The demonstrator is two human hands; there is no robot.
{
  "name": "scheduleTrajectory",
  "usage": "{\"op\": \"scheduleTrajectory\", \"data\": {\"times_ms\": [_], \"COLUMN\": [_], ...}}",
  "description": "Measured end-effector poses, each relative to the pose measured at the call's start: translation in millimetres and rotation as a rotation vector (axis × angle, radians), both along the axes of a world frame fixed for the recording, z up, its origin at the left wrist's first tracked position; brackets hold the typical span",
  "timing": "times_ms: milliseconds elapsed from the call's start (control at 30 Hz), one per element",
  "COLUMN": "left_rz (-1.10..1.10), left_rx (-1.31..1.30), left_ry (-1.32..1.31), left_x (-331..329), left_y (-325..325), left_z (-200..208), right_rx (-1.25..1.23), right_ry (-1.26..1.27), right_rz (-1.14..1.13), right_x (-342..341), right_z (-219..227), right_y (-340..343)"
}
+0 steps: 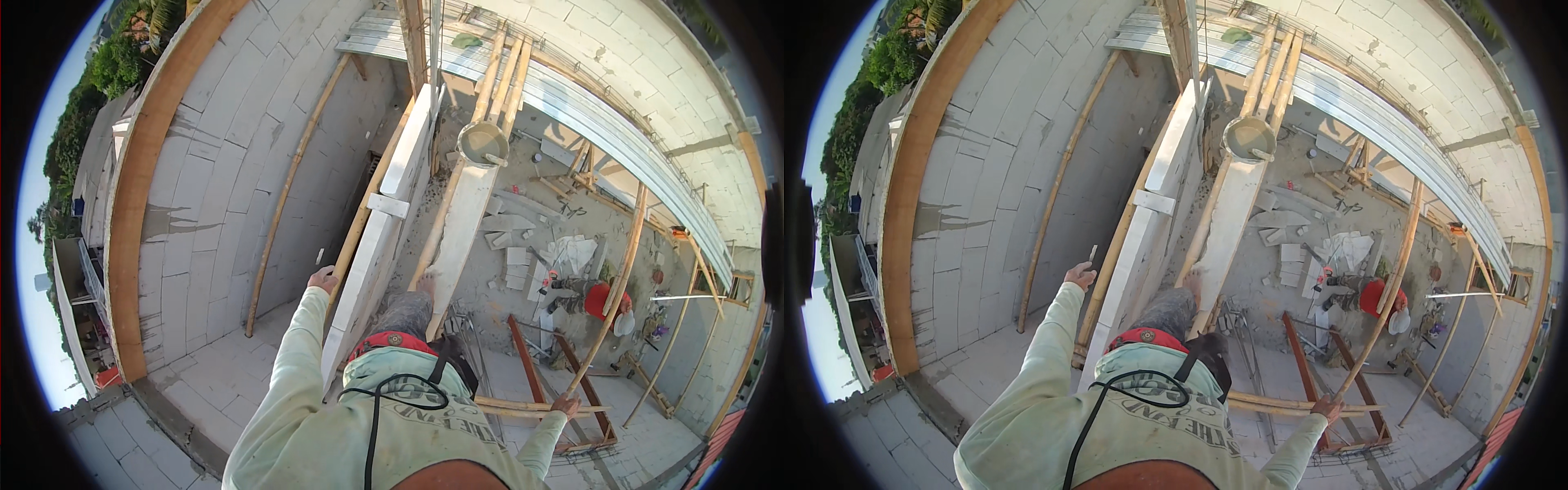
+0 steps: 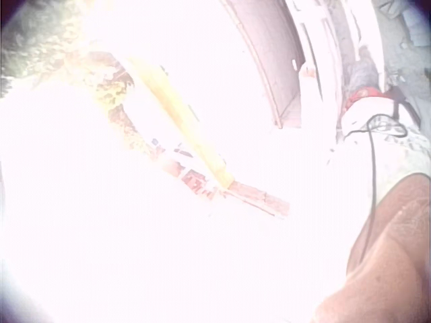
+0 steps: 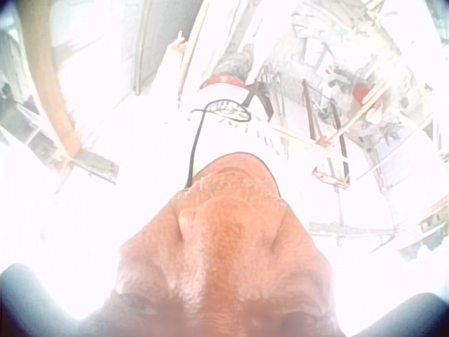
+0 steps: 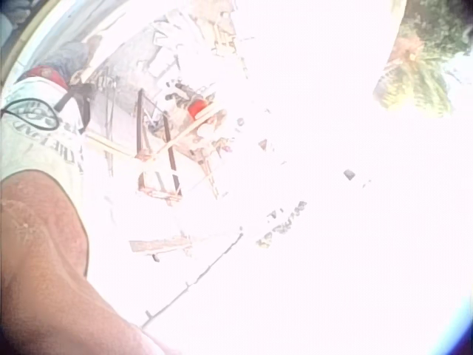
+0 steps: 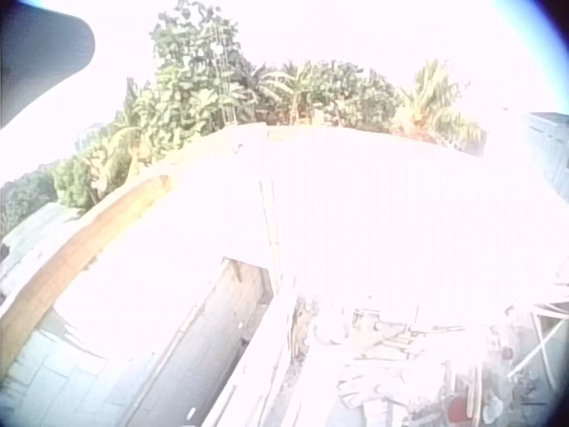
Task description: The person positions a long metal stud along the top edge of a concrete wall and secures it to a wooden board using a hammer.
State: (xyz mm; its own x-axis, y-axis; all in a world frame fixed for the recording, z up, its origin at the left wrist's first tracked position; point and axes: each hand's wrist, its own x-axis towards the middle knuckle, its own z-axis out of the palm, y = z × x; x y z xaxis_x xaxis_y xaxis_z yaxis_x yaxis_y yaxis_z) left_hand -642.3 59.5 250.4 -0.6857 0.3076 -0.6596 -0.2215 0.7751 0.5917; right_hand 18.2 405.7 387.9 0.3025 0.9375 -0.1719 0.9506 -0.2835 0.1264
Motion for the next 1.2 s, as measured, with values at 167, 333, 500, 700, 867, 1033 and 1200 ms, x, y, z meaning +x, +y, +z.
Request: {"op": "scheduleTrajectory", "data": {"times_ms": [167, 333, 500, 700, 867, 1033, 1200], "left_rz": [0.149, 0.424, 0.552, 0.793, 0.628, 0.395, 0.249], "left_rx": [0.034, 0.057, 0.08, 0.225, 0.478, 0.661, 0.78], "left_ry": [0.095, -0.055, -0.124, -0.055, 0.289, 0.344, 0.416], "left_x": [12.4, 51.7, 105.0, 71.0, -51.8, -147.6, -202.6], "left_y": [7.0, 15.0, -15.1, 18.1, 133.2, 293.3, 425.1], "left_z": [36.1, 38.6, 17.6, 43.7, 101.9, 196.3, 254.7], "right_rx": [-0.112, -0.26, -0.215, -0.29, -0.298, -0.29, -0.287], "right_ry": [0.048, 0.053, 0.11, 0.087, 0.161, 0.283, 0.323], "right_rz": [0.235, 0.29, 0.42, 0.581, 0.763, 0.802, 0.847], "right_x": [-65.5, -84.2, -145.9, -257.8, -359.5, -450.2, -477.7], "right_z": [3.4, -8.0, -21.7, -55.4, -65.9, -37.8, -50.4], "right_y": [40.6, 99.4, 164.3, 236.0, 307.4, 368.6, 407.0]}}
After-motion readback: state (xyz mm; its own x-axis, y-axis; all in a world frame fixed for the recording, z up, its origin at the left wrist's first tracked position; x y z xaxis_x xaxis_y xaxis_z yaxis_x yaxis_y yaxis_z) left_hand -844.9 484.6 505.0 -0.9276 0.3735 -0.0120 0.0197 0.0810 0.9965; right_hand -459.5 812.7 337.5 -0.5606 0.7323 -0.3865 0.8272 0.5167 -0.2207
